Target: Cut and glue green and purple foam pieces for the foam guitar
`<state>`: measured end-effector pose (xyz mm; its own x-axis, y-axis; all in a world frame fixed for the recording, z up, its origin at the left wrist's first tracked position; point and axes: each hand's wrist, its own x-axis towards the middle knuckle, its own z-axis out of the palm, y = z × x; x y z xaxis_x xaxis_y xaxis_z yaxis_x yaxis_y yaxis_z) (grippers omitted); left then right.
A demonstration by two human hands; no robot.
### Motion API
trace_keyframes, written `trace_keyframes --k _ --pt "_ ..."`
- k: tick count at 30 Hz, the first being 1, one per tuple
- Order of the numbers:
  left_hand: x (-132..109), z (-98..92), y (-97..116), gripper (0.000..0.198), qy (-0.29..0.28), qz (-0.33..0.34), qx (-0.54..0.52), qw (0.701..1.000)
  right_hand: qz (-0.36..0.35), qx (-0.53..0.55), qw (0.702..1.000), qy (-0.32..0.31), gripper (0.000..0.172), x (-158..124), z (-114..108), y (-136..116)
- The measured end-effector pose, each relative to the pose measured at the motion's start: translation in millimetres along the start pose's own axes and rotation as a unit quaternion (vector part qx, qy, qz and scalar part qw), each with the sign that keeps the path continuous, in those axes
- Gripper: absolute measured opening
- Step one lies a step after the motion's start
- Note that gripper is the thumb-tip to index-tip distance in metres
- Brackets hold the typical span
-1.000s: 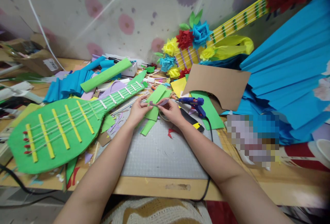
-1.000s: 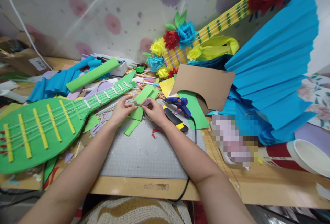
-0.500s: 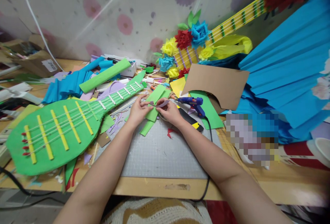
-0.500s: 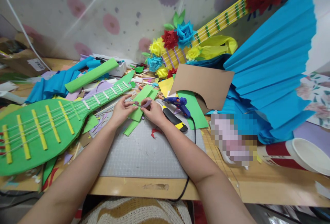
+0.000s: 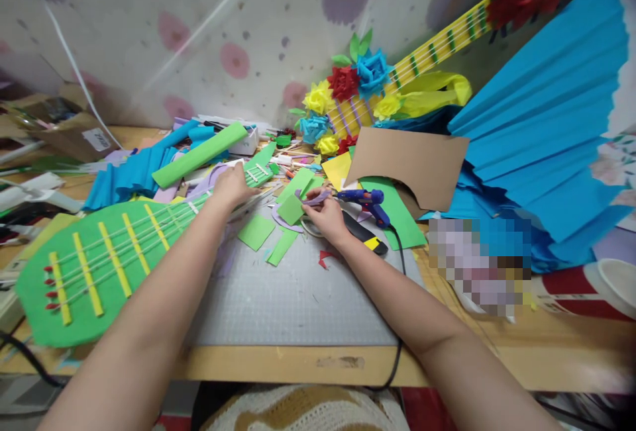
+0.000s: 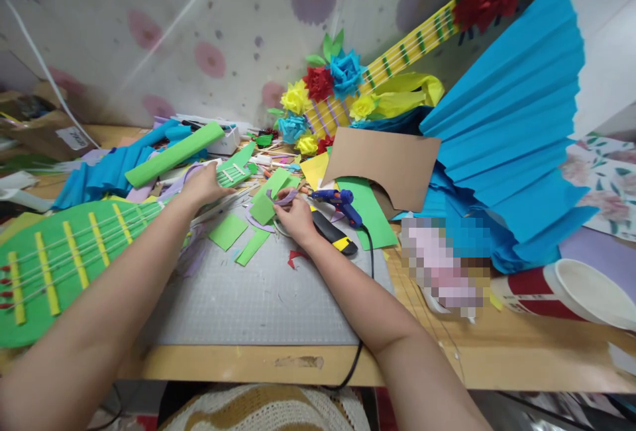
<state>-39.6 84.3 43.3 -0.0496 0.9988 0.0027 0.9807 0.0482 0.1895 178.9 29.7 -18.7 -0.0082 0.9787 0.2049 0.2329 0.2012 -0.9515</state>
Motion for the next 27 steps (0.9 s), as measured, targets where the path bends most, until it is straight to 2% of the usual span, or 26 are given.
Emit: trace_keyframes --k 2,4,6,8,11,13,15,22,27 --pt "5 -3.3 -4 0.08 -0.047 -0.012 0.032 0.998 -0.006 0.0 1.0 0.02 0.02 -1 -1 -1" --pt "4 -8.4 -6 0.075 -0.046 -0.003 0.048 0.998 -0.011 0.004 0.999 0.053 0.022 -1 -2 -2" --pt "-5 -16.2 -6 0.073 -0.035 0.034 0.048 0.998 -0.016 0.018 0.996 0.086 0.024 0 -4 -3" --pt "-19 -25.3 -4 0.076 -0.05 0.097 0.042 0.993 -0.021 0.031 0.993 0.11 0.023 2 -5 -2" --pt "-44 -35.4 6 0.082 -0.146 0.164 0.056 0.974 -0.014 0.034 0.991 0.127 0.021 5 -5 1" --pt "-57 -37.1 13 0.081 -0.202 0.167 0.081 0.962 -0.002 0.032 0.992 0.125 0.021 7 -5 3" --pt "-66 -35.3 19 0.078 -0.227 0.169 0.094 0.955 0.012 0.038 0.993 0.114 0.022 8 -5 5" --pt "-69 -26.5 31 0.071 -0.187 0.152 0.088 0.967 0.116 0.144 0.981 0.063 0.03 7 -4 -6" --pt "-69 -16.7 42 0.087 -0.102 0.184 0.002 0.978 0.159 0.182 0.969 0.044 0.032 5 -3 -15"
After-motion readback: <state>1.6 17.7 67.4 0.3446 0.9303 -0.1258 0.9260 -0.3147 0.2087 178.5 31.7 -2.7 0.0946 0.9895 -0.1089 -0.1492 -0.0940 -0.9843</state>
